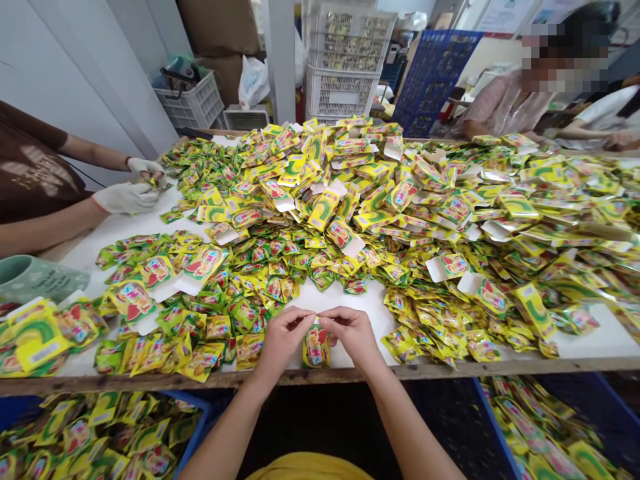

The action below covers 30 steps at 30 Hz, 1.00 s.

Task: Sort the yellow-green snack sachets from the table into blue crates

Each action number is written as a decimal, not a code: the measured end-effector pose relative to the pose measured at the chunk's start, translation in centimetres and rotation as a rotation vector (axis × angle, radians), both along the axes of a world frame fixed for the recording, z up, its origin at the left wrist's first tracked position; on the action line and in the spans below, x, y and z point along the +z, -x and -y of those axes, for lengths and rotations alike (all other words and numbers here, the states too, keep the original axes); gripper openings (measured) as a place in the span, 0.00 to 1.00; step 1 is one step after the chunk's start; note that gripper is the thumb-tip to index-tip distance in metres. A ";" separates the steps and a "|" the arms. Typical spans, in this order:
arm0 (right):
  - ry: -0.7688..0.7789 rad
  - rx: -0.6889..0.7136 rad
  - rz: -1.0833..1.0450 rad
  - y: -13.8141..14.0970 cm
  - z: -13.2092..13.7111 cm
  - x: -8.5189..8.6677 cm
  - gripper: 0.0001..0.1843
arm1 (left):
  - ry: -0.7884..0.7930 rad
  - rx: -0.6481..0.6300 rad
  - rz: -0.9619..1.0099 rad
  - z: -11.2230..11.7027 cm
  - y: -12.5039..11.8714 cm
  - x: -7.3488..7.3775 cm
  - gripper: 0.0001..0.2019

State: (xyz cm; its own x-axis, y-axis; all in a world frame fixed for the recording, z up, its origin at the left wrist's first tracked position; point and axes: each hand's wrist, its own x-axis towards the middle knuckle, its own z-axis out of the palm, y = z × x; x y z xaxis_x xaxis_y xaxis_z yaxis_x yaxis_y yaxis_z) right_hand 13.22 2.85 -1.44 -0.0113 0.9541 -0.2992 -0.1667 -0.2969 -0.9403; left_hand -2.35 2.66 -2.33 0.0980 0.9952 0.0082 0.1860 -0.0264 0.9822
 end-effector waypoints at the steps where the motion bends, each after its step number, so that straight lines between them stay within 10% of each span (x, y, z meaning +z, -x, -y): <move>1: 0.006 0.002 0.003 0.1 -0.1 0.1 0.13 | -0.007 -0.011 -0.006 -0.1 0.0 0.1 0.08; 9: -0.052 0.034 0.082 -0.2 0.1 -0.4 0.13 | -0.048 -0.015 -0.012 0.0 0.1 0.2 0.08; 20: -0.609 0.116 0.590 -1.6 3.7 -0.6 0.10 | -0.238 -0.197 -0.085 2.2 0.8 -0.2 0.09; 26: -0.513 -0.175 1.226 -10.5 -3.7 -0.1 0.15 | -0.206 -0.279 -0.153 1.8 -0.1 0.0 0.14; 30: -0.442 -0.079 1.479 -12.9 -6.8 -0.4 0.12 | -0.133 -0.119 -0.092 3.3 2.4 1.3 0.12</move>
State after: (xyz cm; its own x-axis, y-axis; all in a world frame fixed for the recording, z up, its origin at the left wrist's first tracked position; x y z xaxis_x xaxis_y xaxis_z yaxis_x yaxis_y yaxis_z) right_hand 26.16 9.65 -1.85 0.0832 0.9505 0.2995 0.9593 0.0049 -0.2823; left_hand -4.75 -0.61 -1.01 0.2214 0.9673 0.1240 0.2630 -0.1816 0.9475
